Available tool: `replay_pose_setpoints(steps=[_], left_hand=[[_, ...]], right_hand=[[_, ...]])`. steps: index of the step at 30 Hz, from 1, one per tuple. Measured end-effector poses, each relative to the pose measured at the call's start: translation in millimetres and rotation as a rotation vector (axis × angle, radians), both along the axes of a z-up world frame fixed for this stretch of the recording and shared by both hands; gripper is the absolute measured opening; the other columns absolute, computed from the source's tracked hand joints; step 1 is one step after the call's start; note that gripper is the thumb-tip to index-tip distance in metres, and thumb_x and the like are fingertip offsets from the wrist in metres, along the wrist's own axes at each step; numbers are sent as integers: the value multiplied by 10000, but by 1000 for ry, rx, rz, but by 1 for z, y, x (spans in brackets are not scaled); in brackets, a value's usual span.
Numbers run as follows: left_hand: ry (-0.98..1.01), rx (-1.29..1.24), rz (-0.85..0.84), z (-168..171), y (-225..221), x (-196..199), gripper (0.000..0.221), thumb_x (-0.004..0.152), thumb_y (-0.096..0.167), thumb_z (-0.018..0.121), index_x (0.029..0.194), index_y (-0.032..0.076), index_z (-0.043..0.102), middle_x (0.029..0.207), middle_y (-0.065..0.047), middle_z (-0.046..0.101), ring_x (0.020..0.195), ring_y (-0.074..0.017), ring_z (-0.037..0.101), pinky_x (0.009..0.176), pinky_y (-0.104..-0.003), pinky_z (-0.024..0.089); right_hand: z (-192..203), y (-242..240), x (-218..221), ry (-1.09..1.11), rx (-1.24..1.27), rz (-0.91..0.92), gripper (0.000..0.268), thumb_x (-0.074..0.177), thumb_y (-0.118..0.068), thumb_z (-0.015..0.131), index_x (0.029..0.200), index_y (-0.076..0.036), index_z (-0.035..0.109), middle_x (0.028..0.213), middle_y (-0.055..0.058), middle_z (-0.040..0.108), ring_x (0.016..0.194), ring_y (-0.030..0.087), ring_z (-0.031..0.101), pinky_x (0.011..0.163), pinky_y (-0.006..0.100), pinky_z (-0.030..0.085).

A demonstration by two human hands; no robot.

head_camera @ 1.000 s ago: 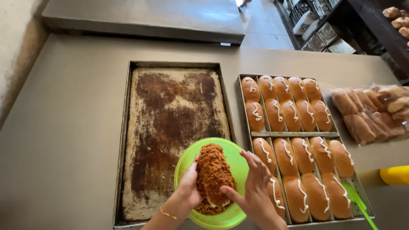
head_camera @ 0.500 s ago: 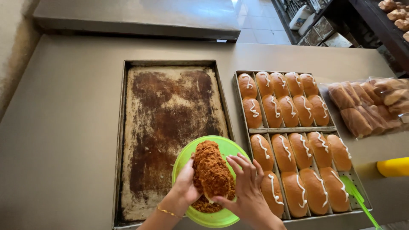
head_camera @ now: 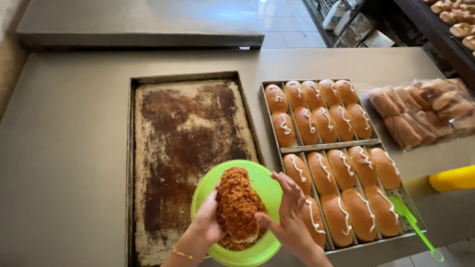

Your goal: Applying mayonnaise and meat floss toppings to bread buns in a commercial kitchen.

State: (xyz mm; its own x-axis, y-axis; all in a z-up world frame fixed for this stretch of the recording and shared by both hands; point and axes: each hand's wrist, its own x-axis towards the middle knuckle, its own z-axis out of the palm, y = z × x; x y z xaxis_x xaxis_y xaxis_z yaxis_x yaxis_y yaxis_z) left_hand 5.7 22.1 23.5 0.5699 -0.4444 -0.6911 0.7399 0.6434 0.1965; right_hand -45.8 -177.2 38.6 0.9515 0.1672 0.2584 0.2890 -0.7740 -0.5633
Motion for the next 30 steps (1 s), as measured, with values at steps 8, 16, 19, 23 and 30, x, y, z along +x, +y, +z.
replay_pose_setpoints(steps=[8,16,19,23,30], left_hand=[[66,82,-44,55,-1,2,623,1070,460,334,1470,36,551,1428,-265,616,1253,-360,585,1069,-531,483],[70,87,-56,59,-1,2,620,1064,470,341,1462,42,545,1419,-268,609,1274,-364,574,1101,-521,467],[50,103,-77,49,0,0,582,1076,425,320,1509,82,505,1403,-256,614,1247,-374,590,1076,-545,486],[-27,67,-67,30,-1,-3,533,1082,363,348,1480,70,548,1312,-191,688,1054,-274,653,910,-450,552],[-12,-11,-80,21,-1,-2,517,1080,405,386,1390,67,623,1272,-150,703,1038,-253,650,891,-417,526]], right_hand=[[-2,3,-2,-162,-245,49,979,884,-745,510,1552,-102,194,1517,115,327,1497,305,224,1260,548,57],[12,5,1,-119,-122,62,960,880,-765,444,1536,-86,268,1503,149,371,1473,311,261,1216,534,90],[13,4,10,-127,-56,0,872,945,-729,332,1546,-104,235,1525,129,348,1462,309,246,1200,533,134],[10,9,12,-67,-59,28,857,920,-501,597,1553,-44,244,1551,156,333,1512,310,234,1207,516,63],[15,11,20,-21,-64,-9,760,997,-529,456,1542,-46,240,1514,163,324,1505,325,196,1196,554,22]])
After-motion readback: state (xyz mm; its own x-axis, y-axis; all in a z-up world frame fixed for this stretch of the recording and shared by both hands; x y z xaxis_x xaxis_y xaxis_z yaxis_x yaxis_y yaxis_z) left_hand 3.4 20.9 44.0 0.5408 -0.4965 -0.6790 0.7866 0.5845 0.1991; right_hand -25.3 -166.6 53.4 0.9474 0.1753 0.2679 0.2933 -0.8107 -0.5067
